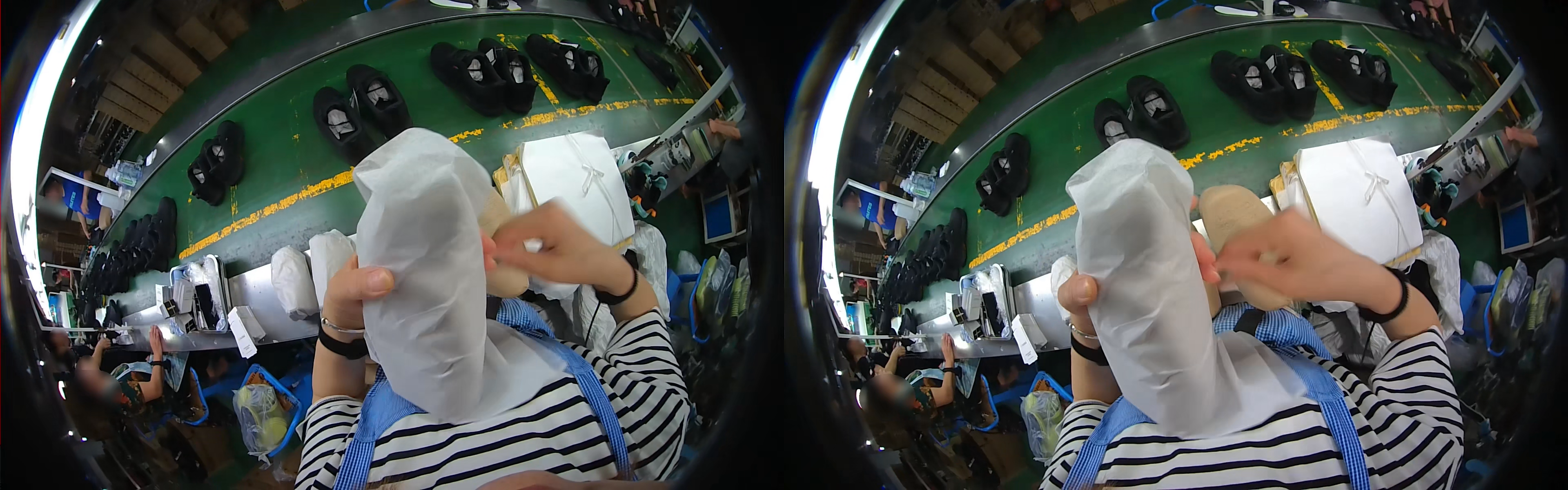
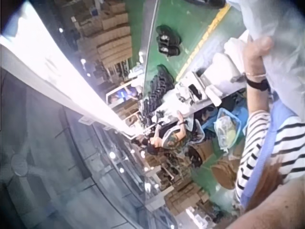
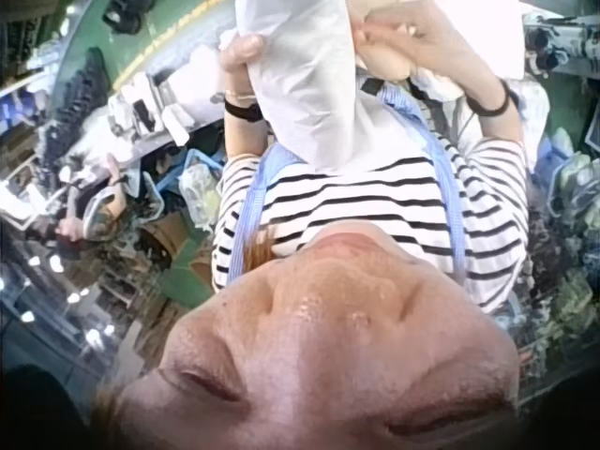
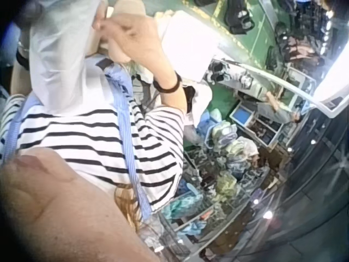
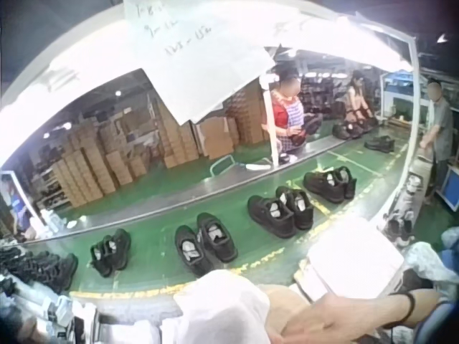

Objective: The worker wraps wooden or plastic shoe lasts in protective white paper and places them on the workbench.

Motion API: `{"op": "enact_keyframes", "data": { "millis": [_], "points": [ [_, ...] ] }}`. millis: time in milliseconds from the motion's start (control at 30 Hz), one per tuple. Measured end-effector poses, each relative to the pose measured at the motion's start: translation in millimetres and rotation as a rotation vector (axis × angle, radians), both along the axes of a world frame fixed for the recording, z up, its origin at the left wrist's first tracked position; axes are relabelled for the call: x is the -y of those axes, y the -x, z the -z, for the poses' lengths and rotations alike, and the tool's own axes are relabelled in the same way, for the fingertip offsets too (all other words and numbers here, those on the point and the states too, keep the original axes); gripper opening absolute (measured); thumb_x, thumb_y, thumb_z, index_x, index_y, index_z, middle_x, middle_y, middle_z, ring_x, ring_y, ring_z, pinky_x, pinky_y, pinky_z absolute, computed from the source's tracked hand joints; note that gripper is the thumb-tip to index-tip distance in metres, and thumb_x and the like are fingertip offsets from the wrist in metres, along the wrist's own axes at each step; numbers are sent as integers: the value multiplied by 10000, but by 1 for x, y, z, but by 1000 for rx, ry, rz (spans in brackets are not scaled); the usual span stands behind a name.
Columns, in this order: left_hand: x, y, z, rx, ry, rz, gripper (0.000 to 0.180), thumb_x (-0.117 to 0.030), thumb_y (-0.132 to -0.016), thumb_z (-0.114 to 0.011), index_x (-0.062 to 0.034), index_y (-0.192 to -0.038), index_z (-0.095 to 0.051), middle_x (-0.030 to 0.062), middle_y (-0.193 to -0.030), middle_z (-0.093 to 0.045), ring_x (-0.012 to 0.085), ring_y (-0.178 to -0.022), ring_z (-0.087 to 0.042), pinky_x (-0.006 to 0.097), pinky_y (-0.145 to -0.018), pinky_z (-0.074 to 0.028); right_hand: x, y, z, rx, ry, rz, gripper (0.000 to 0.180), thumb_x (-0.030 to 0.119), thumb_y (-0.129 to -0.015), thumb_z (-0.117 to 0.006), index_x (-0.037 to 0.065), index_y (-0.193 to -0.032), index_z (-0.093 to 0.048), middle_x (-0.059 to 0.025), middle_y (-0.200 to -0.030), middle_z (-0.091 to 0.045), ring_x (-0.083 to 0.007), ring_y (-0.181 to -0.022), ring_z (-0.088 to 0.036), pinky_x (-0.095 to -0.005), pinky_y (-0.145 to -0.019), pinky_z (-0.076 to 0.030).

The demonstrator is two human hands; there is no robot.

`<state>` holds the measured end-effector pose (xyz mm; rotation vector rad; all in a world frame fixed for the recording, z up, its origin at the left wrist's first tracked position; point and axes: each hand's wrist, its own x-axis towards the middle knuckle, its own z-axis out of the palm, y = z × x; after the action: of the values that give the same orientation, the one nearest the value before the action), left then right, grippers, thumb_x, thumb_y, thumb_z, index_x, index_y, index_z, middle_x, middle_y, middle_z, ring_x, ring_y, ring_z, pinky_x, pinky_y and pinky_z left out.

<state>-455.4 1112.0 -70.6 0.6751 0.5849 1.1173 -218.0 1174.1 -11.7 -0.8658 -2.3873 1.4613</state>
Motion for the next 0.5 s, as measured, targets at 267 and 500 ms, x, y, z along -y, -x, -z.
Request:
{"op": "enact_keyframes", "data": {
  "millis": [267, 500],
  "points": [
    [2, -14, -29, 104, 85, 57, 845, -252, -641, -746, 36, -1329, -349, 160, -1211, -522, 259, -1083, -545, 350, -936, -433, -4, 50, -34, -407, -1002, 249, 192, 121, -847, -550, -46, -916, -613, -165, -857, -636, -268, -779, -625, -329, -667, -490],
    [-4, 1, -15, 3, 7, 175, 842, -254, -632, -753, 35, -1317, -356, 131, -1194, -530, 223, -1053, -552, 326, -923, -433, -26, 70, -44, -69, -207, 57, 212, 221, -909, -538, 23, -900, -611, -68, -771, -592, -119, -597, -478, -245, -552, -413]
  ]
}}
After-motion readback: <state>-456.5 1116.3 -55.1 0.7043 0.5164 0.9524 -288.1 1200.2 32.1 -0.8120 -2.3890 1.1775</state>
